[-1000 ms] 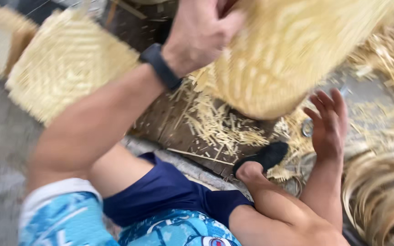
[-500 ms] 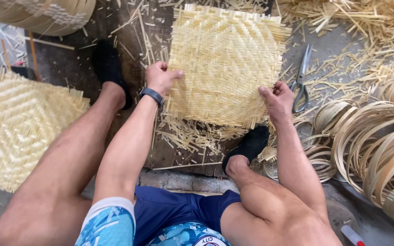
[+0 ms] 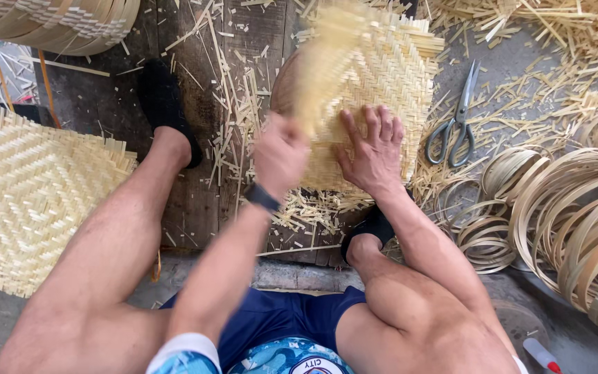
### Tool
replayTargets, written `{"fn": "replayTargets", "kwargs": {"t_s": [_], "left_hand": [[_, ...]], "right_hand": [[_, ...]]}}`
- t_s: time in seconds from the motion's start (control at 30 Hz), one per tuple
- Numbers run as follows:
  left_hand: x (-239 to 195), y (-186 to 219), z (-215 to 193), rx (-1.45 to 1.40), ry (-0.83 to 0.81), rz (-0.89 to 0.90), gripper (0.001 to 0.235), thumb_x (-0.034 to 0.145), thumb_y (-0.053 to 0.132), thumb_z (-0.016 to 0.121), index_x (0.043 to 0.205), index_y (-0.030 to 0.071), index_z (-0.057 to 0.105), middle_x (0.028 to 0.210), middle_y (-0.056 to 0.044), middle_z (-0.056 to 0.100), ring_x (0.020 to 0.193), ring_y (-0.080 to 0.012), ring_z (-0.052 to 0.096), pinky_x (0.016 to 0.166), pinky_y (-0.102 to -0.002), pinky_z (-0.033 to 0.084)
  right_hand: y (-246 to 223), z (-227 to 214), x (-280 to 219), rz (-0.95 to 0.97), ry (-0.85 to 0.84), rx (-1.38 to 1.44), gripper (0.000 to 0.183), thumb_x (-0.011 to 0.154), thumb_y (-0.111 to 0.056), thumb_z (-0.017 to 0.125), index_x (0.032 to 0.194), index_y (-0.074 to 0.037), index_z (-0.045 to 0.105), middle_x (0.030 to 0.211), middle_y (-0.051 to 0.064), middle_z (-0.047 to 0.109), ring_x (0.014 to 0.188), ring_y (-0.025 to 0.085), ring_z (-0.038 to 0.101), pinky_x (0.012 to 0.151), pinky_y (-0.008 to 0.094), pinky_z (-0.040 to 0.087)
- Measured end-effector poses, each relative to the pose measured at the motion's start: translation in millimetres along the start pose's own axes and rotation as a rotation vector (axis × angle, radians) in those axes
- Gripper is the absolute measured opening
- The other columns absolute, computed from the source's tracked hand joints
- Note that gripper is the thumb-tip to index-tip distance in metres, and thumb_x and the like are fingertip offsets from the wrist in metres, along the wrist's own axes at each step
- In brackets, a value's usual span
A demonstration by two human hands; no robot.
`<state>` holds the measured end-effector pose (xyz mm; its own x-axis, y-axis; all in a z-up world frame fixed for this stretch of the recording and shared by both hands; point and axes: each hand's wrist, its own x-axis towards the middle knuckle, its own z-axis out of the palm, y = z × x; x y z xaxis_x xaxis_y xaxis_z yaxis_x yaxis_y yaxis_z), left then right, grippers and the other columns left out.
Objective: The person assembles round bamboo baskets by placing woven mats into wooden frames, trimming excess material with shears, and securing the edges. The person repeats this process for multiple baskets, stacking finished units nearby.
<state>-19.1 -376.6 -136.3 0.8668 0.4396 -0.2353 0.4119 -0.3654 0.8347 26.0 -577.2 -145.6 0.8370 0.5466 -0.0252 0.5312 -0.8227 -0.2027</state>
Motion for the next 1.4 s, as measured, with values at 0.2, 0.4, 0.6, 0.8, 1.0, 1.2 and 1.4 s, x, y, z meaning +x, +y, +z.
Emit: {"fn": "replayTargets", "kwargs": {"t_s": [0.2,0.4,0.6,0.8,1.0,1.2,1.4], "left_hand": [[-75,45,43,0.289,-0.109,0.636,0.006,0.092,0.008,0.064,0.093,0.007,0.058,0.088,-0.012,0.067,0.086,-0.028,0.066,0.075,-0.039,0.054],[32,-7,-25,-0.015,0.096,-0.091,0.015,0.085,0.016,0.081,0.09,0.01,0.067,0.079,-0.001,0.073,0.066,-0.0123,0.068,0.06,-0.031,0.055],[70,-62,-32,-0.085,-0.098,-0.237,0.022,0.074,0.012,0.091,0.089,0.008,0.075,0.08,-0.002,0.077,0.067,-0.0083,0.07,0.064,-0.026,0.058],[72,-85,-34,-0.049,-0.077,-0.093,0.024,0.073,0.008,0.093,0.088,0.001,0.076,0.075,-0.001,0.07,0.065,-0.0072,0.058,0.06,-0.027,0.05],[87,-110,-30,-0.188,-0.084,-0.149,0.031,0.074,0.008,0.096,0.093,-0.002,0.073,0.083,0.001,0.067,0.069,-0.0065,0.057,0.06,-0.026,0.048],[95,-130,-22,-0.01,-0.018,0.044,0.079,0.07,0.017,0.1,0.131,-0.008,0.056,0.116,-0.019,0.07,0.101,-0.022,0.069,0.087,-0.033,0.056],[86,-112,-30,0.198,0.17,0.26,0.097,0.08,0.024,0.103,0.148,-0.008,0.04,0.141,-0.028,0.045,0.131,-0.0388,0.046,0.117,-0.049,0.035]], "right_hand": [[2,-1,-5,0.045,-0.057,0.042,0.071,0.095,-0.05,0.067,0.156,-0.019,0.047,0.154,0.022,0.036,0.146,0.044,0.027,0.12,0.063,0.018],[-3,2,-4,0.055,-0.071,0.037,0.074,0.094,-0.049,0.068,0.157,-0.019,0.045,0.156,0.023,0.036,0.148,0.045,0.025,0.121,0.063,0.015],[-6,-2,-9,0.073,-0.087,0.064,0.071,0.095,-0.05,0.066,0.156,-0.02,0.046,0.156,0.021,0.035,0.148,0.043,0.024,0.121,0.061,0.014],[21,-46,-31,0.151,0.213,0.461,0.066,0.097,-0.029,0.076,0.153,-0.006,0.05,0.151,0.02,0.051,0.144,0.038,0.045,0.121,0.05,0.036],[88,-186,-171,0.541,0.745,0.041,0.045,0.11,-0.021,0.072,0.146,0.003,0.061,0.147,0.018,0.063,0.138,0.035,0.058,0.125,0.043,0.041],[101,-312,-290,0.824,0.619,-0.216,0.042,0.103,-0.017,0.078,0.134,0.005,0.06,0.134,0.021,0.062,0.122,0.034,0.062,0.104,0.045,0.05],[108,-301,-341,0.746,0.429,-0.354,0.02,0.092,-0.003,0.079,0.112,-0.004,0.074,0.108,0.01,0.07,0.107,0.027,0.064,0.097,0.038,0.051]]}}
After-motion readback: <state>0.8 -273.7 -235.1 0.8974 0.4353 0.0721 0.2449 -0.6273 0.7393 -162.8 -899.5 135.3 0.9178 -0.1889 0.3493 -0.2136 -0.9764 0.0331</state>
